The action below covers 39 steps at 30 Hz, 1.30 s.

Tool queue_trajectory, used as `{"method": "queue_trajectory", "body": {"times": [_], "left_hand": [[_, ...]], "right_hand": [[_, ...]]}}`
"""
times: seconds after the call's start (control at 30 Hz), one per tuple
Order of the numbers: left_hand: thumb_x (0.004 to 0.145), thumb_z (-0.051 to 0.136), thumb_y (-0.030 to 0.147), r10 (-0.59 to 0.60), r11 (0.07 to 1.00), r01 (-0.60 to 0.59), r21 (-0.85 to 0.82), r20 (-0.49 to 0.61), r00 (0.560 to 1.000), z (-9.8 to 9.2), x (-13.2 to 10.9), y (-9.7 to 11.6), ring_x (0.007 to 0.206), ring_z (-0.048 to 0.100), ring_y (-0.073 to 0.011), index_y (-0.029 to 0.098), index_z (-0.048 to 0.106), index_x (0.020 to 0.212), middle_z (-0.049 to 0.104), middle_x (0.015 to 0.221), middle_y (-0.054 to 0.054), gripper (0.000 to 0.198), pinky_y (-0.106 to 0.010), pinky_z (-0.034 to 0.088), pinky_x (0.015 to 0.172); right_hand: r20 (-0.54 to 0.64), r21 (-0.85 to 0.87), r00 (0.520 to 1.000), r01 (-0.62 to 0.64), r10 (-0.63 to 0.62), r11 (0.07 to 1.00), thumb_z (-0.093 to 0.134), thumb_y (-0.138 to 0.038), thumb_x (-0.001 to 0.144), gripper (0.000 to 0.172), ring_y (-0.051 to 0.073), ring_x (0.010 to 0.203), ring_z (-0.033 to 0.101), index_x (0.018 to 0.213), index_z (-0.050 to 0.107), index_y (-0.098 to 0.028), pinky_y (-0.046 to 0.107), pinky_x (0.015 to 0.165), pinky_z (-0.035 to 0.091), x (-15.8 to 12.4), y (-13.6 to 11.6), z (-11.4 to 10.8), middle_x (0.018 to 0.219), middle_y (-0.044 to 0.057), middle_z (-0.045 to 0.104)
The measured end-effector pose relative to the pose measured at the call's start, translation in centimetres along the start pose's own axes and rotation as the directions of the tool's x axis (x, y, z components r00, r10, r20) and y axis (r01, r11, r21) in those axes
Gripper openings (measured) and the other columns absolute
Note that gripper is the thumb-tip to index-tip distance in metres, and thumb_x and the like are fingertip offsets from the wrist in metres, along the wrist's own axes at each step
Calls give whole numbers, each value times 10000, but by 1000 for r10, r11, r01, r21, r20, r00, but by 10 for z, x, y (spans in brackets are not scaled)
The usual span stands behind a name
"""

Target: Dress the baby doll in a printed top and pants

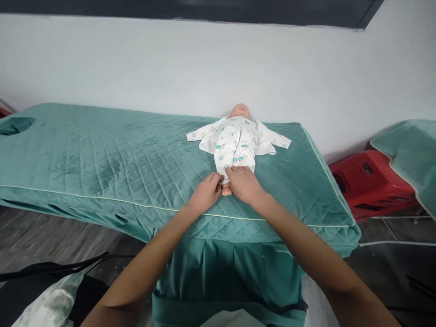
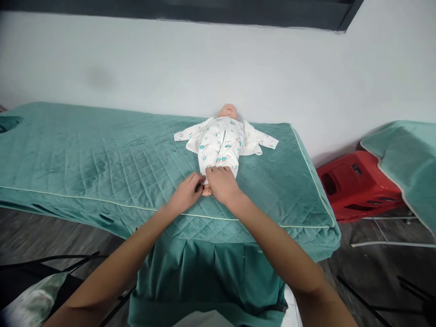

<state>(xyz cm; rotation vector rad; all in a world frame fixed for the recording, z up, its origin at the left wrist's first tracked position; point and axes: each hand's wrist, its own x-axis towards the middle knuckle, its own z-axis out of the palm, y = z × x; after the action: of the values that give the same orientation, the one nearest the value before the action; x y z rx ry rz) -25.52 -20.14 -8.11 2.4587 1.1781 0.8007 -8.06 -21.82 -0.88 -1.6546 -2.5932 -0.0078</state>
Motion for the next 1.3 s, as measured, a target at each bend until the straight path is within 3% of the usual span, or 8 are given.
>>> {"method": "queue_trajectory", "body": {"times": [0.17,0.3,0.47,0.6,0.77,0.9,1.1,1.3], "left_hand": [[822,502,92,-73,962,39,-269,-118,990,-19,-1,17,837,582,-153,196,574,890,593,891,-10,143,-292,488,795],[819,523,101,-119,938,82,-335,-89,989,-34,-13,27,816,569,-144,201,566,860,589,865,4,116,-274,469,767],[803,502,60,-110,972,106,-210,-5,994,-34,-18,27,848,576,-157,194,562,911,574,906,-11,182,-297,480,791],[922,500,141,-20,982,11,-190,-45,999,-32,-2,34,952,600,-180,202,598,1000,615,1018,-43,139,-327,502,866],[925,556,167,119,988,-132,74,160,980,-20,24,52,1068,576,-254,190,585,1094,640,1081,-81,173,-396,505,917],[910,565,151,71,945,-150,291,266,961,-12,36,61,1021,582,-287,187,572,1026,648,1048,-108,122,-402,506,786],[959,534,196,65,973,-110,203,216,974,-11,40,57,987,623,-250,206,575,977,669,993,-66,46,-369,491,773],[961,576,439,-68,985,83,-150,103,992,-15,43,59,882,657,-186,234,568,956,676,961,-4,205,-313,477,716]], "right_hand": [[-70,240,996,72,-57,968,573,-194,956,89,234,961,641,1027,611,-156,362,899,410,-11,4,-5,1018,91,704],[-145,382,985,145,-96,913,579,-155,944,36,203,942,619,968,599,-174,337,913,412,-25,-2,-10,973,55,690],[-127,470,984,169,-123,866,527,-124,959,102,198,958,621,992,602,-184,323,882,438,-31,16,-11,1002,50,686],[-51,397,998,-9,33,918,579,-134,914,153,229,1016,620,1060,590,-180,318,808,453,-36,42,-11,1117,86,658],[58,117,990,-139,133,983,573,-153,915,94,266,963,618,1008,577,-168,330,713,422,-42,43,-1,1096,121,638],[-11,165,993,-112,115,980,485,-79,910,127,234,914,592,956,552,-175,329,733,415,-42,38,13,1048,108,625],[-74,638,988,-58,137,768,562,-105,838,113,149,777,540,830,518,-209,274,707,414,-39,49,8,874,-3,582],[-95,810,980,-27,176,586,563,-147,839,69,146,744,560,851,569,-215,271,690,437,-42,52,-30,805,-20,608]]}}
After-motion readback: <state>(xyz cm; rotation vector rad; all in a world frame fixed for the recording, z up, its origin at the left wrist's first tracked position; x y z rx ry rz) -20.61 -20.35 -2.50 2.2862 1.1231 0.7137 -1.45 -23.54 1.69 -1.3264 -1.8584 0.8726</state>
